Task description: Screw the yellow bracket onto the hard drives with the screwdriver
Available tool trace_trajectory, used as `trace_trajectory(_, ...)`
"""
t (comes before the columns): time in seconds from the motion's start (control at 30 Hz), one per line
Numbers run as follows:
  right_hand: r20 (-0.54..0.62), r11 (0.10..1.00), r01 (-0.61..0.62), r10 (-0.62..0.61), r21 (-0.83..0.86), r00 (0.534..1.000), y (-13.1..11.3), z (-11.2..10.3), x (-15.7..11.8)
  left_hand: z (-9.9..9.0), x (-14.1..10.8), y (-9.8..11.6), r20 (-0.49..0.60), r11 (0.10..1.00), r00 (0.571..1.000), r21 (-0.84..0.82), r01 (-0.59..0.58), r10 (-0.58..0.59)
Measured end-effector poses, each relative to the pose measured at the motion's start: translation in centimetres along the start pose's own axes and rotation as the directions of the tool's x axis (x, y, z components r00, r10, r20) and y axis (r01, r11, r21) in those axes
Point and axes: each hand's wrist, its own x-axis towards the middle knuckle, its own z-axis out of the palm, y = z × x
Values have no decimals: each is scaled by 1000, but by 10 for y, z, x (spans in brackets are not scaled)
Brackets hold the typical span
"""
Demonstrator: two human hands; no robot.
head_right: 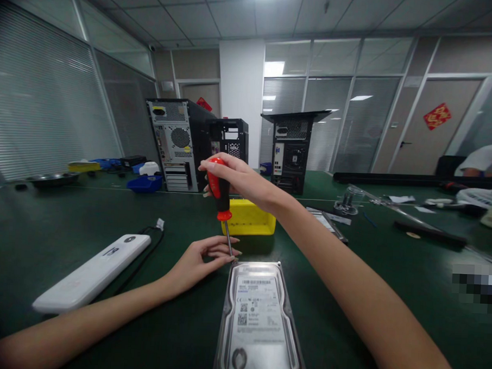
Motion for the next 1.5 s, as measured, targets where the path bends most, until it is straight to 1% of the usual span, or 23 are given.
trace_trajectory(0.3,-7,996,82,-82,-29,997,-2,7,0,0,0,1,0,1000,1000,7,0,0)
trace_trajectory(0.43,56,1000,1,-3,27,998,-2,1,0,0,-1,2,0,1000,1000,3,-7,7)
trace_trajectory(0.5,81,1000,-7,4,28,997,-2,-3,-1,1,-1,2,-2,1000,1000,1,-4,4)
trace_trajectory(0.63,31,996,74,-72,-50,997,-3,-6,-1,1,0,2,-7,1000,1000,12,0,1)
trace_trajectory(0.77,-5,993,115,-115,-24,993,-2,-1,1,1,0,3,-13,1000,1000,25,-5,5)
trace_trajectory(0.83,-15,991,126,-127,-53,992,-1,0,2,1,-1,3,-7,1000,1000,23,-7,7)
trace_trajectory(0.9,-16,991,113,-114,-71,993,0,0,2,1,-1,4,0,1000,1000,14,-6,6)
trace_trajectory(1.0,11,1000,24,-25,12,1000,-3,-2,0,1,-1,3,10,1000,1000,-4,1,-1)
trace_trajectory(1.07,25,999,-23,22,26,999,-6,-4,-3,1,-1,2,19,1000,1000,-26,8,-7)
trace_trajectory(1.17,13,997,-31,32,-75,999,-10,-6,-6,1,-1,-1,38,998,999,-69,13,-11)
trace_trajectory(1.23,19,988,-6,9,-151,1000,-9,-7,-5,0,0,-2,52,995,999,-94,16,-11)
trace_trajectory(1.37,26,949,129,-127,-287,992,-4,-8,-1,0,1,-2,65,992,998,-124,33,-25)
trace_trajectory(1.5,-7,856,221,-253,-467,967,-2,-2,1,0,0,0,59,992,998,-117,40,-34)
